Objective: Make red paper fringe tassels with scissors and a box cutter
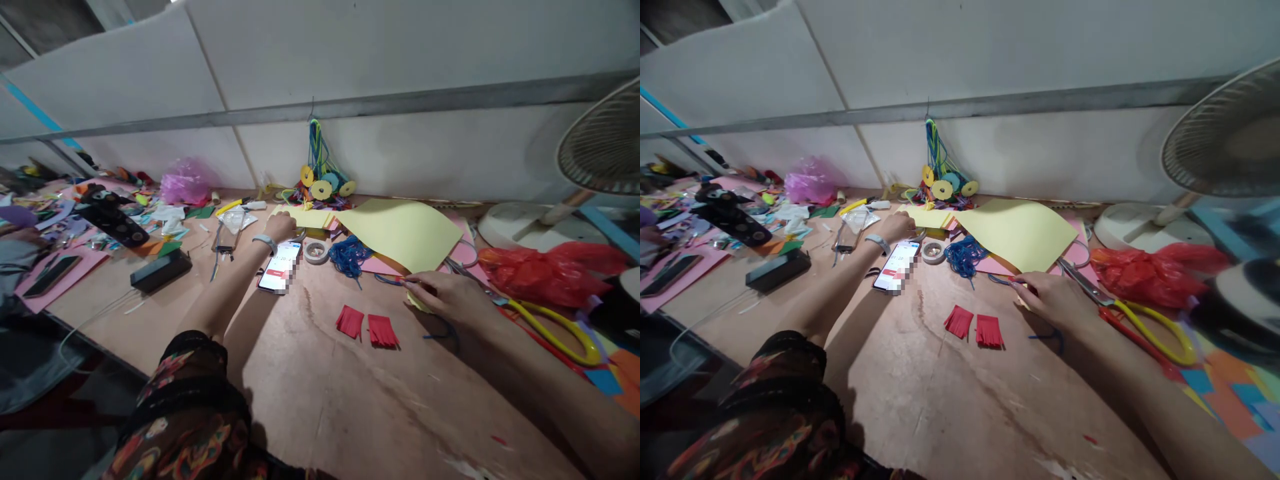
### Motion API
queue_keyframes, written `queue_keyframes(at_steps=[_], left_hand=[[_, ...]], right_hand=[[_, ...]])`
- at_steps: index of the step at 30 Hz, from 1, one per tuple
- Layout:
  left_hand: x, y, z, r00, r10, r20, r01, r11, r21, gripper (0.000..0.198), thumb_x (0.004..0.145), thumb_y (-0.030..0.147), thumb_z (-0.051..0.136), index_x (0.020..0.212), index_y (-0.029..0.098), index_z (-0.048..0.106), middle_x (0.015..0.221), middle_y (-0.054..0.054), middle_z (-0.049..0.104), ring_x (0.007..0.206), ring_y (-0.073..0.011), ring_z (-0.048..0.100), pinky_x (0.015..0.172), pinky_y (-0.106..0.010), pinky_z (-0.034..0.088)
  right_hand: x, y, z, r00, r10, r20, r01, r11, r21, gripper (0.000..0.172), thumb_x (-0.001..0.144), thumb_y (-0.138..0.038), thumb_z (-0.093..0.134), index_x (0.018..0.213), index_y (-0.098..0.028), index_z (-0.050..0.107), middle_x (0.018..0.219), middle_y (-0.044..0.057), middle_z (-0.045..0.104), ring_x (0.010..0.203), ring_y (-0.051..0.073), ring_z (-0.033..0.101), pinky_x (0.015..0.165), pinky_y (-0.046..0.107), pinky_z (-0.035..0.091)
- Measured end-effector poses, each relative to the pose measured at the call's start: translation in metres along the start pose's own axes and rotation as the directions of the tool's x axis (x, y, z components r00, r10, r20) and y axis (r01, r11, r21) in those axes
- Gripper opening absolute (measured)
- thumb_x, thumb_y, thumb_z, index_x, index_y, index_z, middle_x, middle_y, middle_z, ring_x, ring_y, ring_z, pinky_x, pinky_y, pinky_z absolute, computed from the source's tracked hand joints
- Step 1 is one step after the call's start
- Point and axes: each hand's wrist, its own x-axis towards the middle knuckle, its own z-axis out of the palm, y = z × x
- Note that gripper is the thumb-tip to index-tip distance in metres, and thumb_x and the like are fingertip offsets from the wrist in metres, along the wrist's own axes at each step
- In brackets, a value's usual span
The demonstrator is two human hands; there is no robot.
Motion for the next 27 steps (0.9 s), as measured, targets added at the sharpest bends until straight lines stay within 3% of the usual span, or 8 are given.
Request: queue_keyframes(at_steps=[7, 14, 16, 19, 21, 23, 25, 27], left_hand=[[-0.001, -0.027, -0.043, 0.989, -0.026, -0.144, 0.025, 1.0, -0.011, 0.026, 0.087, 0.025, 0.056, 0.105, 0.014, 0.073, 0.121, -0.014, 0.064, 0.11, -0.0257, 0.058, 0.09, -0.032, 0.042], [-0.022, -0.048, -0.085, 0.983, -0.101, -0.153, 0.083, 0.989, -0.119, 0.02, 0.084, 0.025, 0.066, 0.097, 0.013, 0.075, 0.087, -0.009, 0.075, 0.084, -0.0208, 0.067, 0.075, -0.026, 0.046], [-0.034, -0.037, -0.089, 0.977, -0.077, -0.197, 0.012, 0.95, -0.312, 0.021, 0.083, 0.027, 0.068, 0.093, 0.01, 0.075, 0.084, -0.009, 0.075, 0.083, -0.0205, 0.068, 0.076, -0.027, 0.048], [-0.058, -0.001, -0.085, 0.979, 0.075, -0.188, -0.189, 0.671, -0.717, 0.031, 0.086, 0.035, 0.068, 0.098, 0.007, 0.073, 0.088, -0.011, 0.075, 0.083, -0.0188, 0.069, 0.08, -0.031, 0.052], [-0.074, 0.032, -0.074, 0.975, 0.125, -0.184, -0.221, 0.445, -0.868, 0.036, 0.084, 0.04, 0.07, 0.1, 0.007, 0.071, 0.088, -0.011, 0.074, 0.083, -0.0176, 0.069, 0.082, -0.033, 0.054], [-0.089, 0.066, -0.058, 0.979, 0.157, -0.13, -0.166, 0.24, -0.957, 0.037, 0.084, 0.042, 0.071, 0.101, 0.009, 0.07, 0.09, -0.009, 0.073, 0.083, -0.0161, 0.068, 0.081, -0.032, 0.054], [-0.099, 0.096, -0.039, 0.987, 0.151, -0.046, -0.052, 0.035, -0.998, 0.035, 0.082, 0.04, 0.074, 0.1, 0.01, 0.069, 0.09, -0.006, 0.073, 0.081, -0.0138, 0.067, 0.082, -0.031, 0.053], [-0.105, 0.12, -0.023, 0.989, 0.145, 0.038, 0.065, -0.188, -0.98, 0.033, 0.078, 0.037, 0.079, 0.097, 0.012, 0.069, 0.09, -0.005, 0.072, 0.081, -0.0119, 0.068, 0.083, -0.028, 0.053]], right_hand=[[0.0, -0.001, 0.001, 0.996, -0.083, 0.034, 0.08, 0.993, 0.084, 0.038, 0.096, -0.042, 0.042, 0.104, -0.022, 0.074, 0.103, 0.009, 0.076, 0.087, 0.028, 0.071, 0.07, 0.039, 0.053], [0.001, -0.004, -0.005, 0.995, -0.103, -0.011, 0.103, 0.974, 0.203, 0.038, 0.094, -0.043, 0.043, 0.099, -0.023, 0.075, 0.099, 0.01, 0.076, 0.084, 0.029, 0.071, 0.073, 0.041, 0.053], [0.001, -0.006, -0.008, 0.996, -0.086, -0.021, 0.089, 0.965, 0.248, 0.038, 0.094, -0.045, 0.045, 0.099, -0.021, 0.074, 0.099, 0.009, 0.076, 0.083, 0.026, 0.071, 0.074, 0.039, 0.053], [0.0, -0.013, -0.011, 1.0, -0.01, -0.024, 0.018, 0.931, 0.365, 0.039, 0.092, -0.049, 0.051, 0.1, -0.019, 0.074, 0.097, 0.009, 0.075, 0.079, 0.022, 0.069, 0.07, 0.035, 0.052], [-0.001, -0.02, -0.013, 0.996, 0.094, 0.004, -0.081, 0.844, 0.53, 0.046, 0.089, -0.056, 0.055, 0.107, -0.017, 0.072, 0.094, 0.01, 0.074, 0.074, 0.02, 0.067, 0.065, 0.033, 0.052], [-0.002, -0.028, -0.013, 0.982, 0.165, 0.093, -0.181, 0.673, 0.717, 0.059, 0.085, -0.063, 0.057, 0.121, -0.017, 0.065, 0.097, 0.01, 0.072, 0.073, 0.019, 0.066, 0.065, 0.033, 0.054], [-0.003, -0.036, -0.013, 0.968, 0.155, 0.197, -0.248, 0.462, 0.852, 0.068, 0.082, -0.065, 0.062, 0.132, -0.019, 0.057, 0.109, 0.011, 0.07, 0.075, 0.018, 0.067, 0.068, 0.033, 0.057], [-0.004, -0.043, -0.014, 0.961, 0.134, 0.243, -0.27, 0.263, 0.926, 0.066, 0.079, -0.062, 0.069, 0.13, -0.021, 0.059, 0.116, 0.011, 0.068, 0.075, 0.014, 0.066, 0.07, 0.03, 0.057]])
